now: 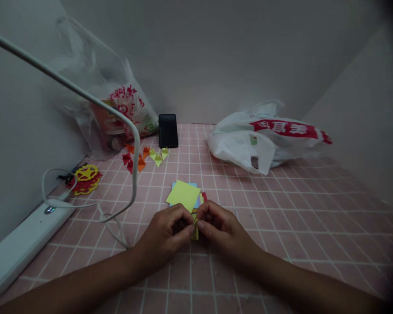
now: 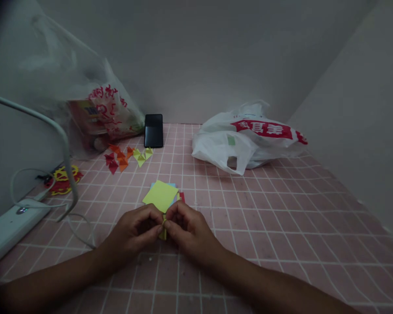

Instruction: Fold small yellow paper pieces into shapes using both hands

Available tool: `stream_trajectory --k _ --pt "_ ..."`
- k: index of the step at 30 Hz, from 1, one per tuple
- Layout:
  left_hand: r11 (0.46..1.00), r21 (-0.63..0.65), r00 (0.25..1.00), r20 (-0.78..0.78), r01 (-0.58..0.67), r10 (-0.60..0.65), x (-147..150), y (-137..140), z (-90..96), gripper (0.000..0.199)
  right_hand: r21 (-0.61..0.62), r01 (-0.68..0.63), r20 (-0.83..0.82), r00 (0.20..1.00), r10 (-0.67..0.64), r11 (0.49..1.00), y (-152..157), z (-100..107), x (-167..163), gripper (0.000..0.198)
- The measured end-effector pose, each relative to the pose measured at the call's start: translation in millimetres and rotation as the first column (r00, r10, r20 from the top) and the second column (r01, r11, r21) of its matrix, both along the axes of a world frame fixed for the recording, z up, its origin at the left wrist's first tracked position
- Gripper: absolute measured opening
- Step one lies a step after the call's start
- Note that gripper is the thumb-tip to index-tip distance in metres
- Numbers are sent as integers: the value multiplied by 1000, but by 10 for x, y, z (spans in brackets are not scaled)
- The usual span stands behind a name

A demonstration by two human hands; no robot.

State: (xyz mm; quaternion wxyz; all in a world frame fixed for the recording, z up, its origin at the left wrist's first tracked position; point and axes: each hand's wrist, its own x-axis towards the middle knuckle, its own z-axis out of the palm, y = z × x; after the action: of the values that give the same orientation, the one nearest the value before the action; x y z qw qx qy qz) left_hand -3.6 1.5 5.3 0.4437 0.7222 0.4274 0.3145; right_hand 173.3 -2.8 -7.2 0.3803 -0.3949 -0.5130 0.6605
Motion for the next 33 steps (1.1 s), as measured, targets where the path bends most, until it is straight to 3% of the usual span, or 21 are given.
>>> stream_trajectory --k 11,33 --pt "998 -57 999 27 31 -29 -18 3 11 17 42 -38 -5 999 38 998 3 -18 13 15" --pt "999 15 999 -39 34 -33 7 -12 16 14 80 -7 100 995 -1 997 1 -22 4 11"
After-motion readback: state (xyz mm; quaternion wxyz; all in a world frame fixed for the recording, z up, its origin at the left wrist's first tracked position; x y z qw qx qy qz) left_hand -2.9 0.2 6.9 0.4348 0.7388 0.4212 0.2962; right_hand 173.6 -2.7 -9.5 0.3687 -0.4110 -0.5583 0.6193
